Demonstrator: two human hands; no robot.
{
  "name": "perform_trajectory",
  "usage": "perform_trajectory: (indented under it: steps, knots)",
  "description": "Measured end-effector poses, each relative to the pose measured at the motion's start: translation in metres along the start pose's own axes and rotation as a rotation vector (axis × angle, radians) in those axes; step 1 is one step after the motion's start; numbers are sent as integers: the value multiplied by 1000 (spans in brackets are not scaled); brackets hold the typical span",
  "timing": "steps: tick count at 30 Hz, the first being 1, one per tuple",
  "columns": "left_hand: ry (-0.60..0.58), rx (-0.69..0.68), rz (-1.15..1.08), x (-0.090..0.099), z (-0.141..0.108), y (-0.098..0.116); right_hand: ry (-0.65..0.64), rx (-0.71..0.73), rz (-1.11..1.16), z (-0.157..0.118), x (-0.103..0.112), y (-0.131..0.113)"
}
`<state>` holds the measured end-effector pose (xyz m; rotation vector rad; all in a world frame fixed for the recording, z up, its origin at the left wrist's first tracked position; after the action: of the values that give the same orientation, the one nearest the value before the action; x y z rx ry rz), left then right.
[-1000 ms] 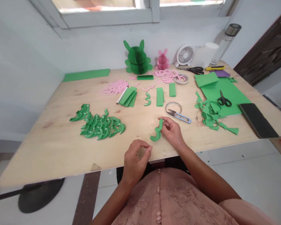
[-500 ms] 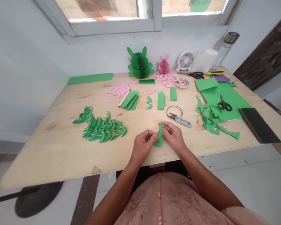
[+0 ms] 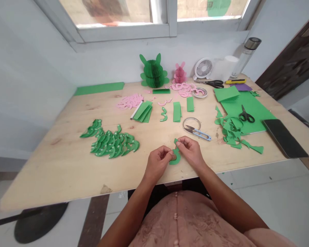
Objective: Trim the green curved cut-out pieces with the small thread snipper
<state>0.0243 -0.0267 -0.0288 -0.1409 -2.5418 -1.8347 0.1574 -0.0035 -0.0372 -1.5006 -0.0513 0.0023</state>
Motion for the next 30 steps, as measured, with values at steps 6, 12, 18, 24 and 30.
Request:
perform_trajectory:
  steps: [6,12,18,24,30]
  knots:
    - [-4,-59,10,0,2,-1,7,24,-50,1,0,1]
    - [-4,-107,155,-1,5,-4,23,24,-43,2,1,2]
    - [-76,-119,216,-3,4,-7,31,59,-59,2,2,-1]
    - [-87,-130,259,-4,3,-5,61,49,-59,2,3,1]
    - [-79,-120,220,-4,4,-5,43,66,-76,2,1,-1]
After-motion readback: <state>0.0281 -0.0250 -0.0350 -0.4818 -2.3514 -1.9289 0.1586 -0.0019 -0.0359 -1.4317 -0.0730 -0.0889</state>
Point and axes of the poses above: each hand's wrist, its own z-axis towards the middle knuckle, its own x-axis out of the back of the hand, y = z × x, the point moved 5 cm from there along z, towards the middle knuckle, and after that the axes turned 5 degrees about x, right-handed, at the moved point
